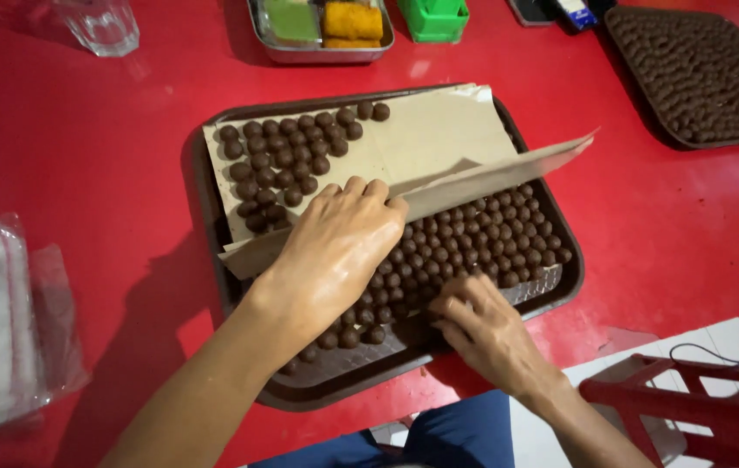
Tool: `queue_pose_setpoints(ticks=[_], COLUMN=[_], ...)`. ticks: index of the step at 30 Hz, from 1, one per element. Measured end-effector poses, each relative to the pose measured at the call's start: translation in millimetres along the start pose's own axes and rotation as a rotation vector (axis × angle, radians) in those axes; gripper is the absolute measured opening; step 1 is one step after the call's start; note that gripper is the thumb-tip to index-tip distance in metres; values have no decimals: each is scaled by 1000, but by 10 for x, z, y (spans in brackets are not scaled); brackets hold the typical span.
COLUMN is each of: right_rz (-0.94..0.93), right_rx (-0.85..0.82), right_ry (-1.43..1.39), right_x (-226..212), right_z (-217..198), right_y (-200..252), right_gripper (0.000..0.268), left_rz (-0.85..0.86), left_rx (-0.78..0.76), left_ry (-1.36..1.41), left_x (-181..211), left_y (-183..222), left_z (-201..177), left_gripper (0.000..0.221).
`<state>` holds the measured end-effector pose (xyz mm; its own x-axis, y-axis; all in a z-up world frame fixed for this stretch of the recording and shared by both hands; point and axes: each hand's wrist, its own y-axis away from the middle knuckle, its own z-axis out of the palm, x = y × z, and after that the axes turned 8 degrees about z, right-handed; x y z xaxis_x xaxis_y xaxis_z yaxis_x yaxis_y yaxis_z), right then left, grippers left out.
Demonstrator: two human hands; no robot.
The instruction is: Organizing small chocolate balls into neat rows on a parchment-lined tray.
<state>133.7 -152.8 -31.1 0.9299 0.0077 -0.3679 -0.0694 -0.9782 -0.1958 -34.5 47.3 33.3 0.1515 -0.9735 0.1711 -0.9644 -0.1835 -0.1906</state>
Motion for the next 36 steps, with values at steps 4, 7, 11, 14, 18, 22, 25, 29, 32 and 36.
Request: queue_pose_setpoints(ticks=[4, 7, 11, 14, 18, 22, 25, 29, 32, 36], right_rz=[-176, -160, -101, -95, -94, 191, 428, 497, 460, 364], right_rx=[72, 51, 38, 87, 305, 325, 189, -23, -101, -93], right_ry=[96, 62, 18, -80, -69, 22, 25, 99, 153, -5], right_x=[-92, -143, -159, -209, -47, 597, 1593, 2544, 2917, 2629], right_z=[-24, -88, -170, -421, -957, -1267, -1075, -693, -448, -476], right_y=[-11, 19, 60, -32, -352, -924, -1458, -2037, -2352, -2562], right_gripper=[13, 23, 30, 28, 30, 20, 34, 56, 66, 36], left_rz=[-2, -12, -49, 16, 19, 47, 29, -8, 20, -53], left_rx=[77, 110, -103, -111, -251, -288, -393, -512, -732, -852], left_ry=[-47, -111, 114, 29, 58, 51, 164, 283, 340, 390], left_x=[-31, -25, 88, 146, 235, 302, 311, 277, 249, 304], left_y=[20, 19, -24, -21, -13, 16, -22, -9, -146, -245], left_z=[12, 39, 70, 167, 125, 141, 66, 269, 121, 137], left_gripper=[47, 37, 47, 47, 50, 42, 36, 33, 14, 33])
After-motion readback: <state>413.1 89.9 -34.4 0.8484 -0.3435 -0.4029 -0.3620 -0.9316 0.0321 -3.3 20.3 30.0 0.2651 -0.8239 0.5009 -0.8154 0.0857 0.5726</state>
